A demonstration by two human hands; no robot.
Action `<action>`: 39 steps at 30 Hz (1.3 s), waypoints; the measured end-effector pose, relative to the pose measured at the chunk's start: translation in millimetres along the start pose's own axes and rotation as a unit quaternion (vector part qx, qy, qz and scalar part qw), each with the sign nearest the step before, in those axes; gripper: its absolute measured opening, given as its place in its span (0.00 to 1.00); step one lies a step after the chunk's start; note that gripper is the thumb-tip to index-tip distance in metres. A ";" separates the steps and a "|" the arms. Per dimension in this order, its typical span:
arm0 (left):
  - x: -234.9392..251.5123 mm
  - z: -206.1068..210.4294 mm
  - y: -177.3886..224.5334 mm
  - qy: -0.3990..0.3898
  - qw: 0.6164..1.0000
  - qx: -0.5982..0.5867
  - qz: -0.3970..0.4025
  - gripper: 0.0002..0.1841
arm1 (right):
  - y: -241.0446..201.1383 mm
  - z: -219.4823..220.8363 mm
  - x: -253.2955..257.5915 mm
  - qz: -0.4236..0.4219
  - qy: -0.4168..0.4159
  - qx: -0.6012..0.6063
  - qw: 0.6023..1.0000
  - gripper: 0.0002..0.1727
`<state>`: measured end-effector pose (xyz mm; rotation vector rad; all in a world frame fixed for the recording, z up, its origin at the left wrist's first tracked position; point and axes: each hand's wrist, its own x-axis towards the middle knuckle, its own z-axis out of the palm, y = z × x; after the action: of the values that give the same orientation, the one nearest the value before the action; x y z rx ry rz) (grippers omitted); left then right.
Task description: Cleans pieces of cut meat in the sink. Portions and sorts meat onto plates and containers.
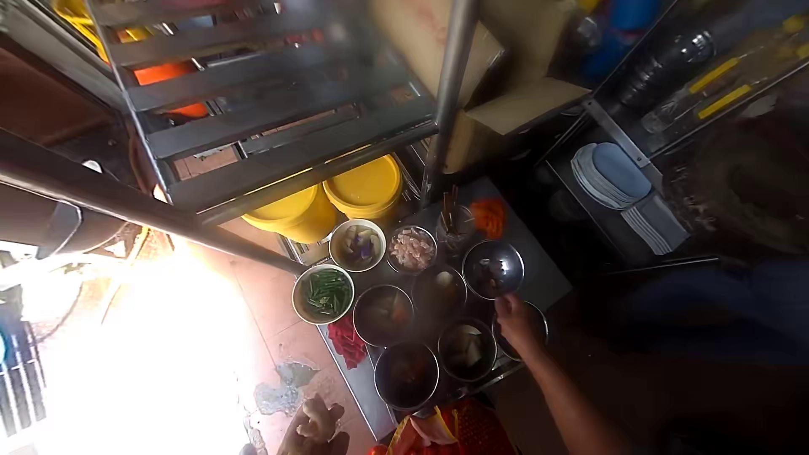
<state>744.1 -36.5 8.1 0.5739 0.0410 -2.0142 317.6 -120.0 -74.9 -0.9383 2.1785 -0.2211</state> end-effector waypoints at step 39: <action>54.8 40.1 -61.8 -0.069 0.980 -0.185 -0.027 0.33 | -83.1 -2.1 -159.7 -0.427 -0.074 0.196 0.880 0.14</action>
<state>655.7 -61.5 8.2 0.1967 0.3424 -2.0273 435.5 -70.5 51.8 -1.5467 1.3674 -0.9347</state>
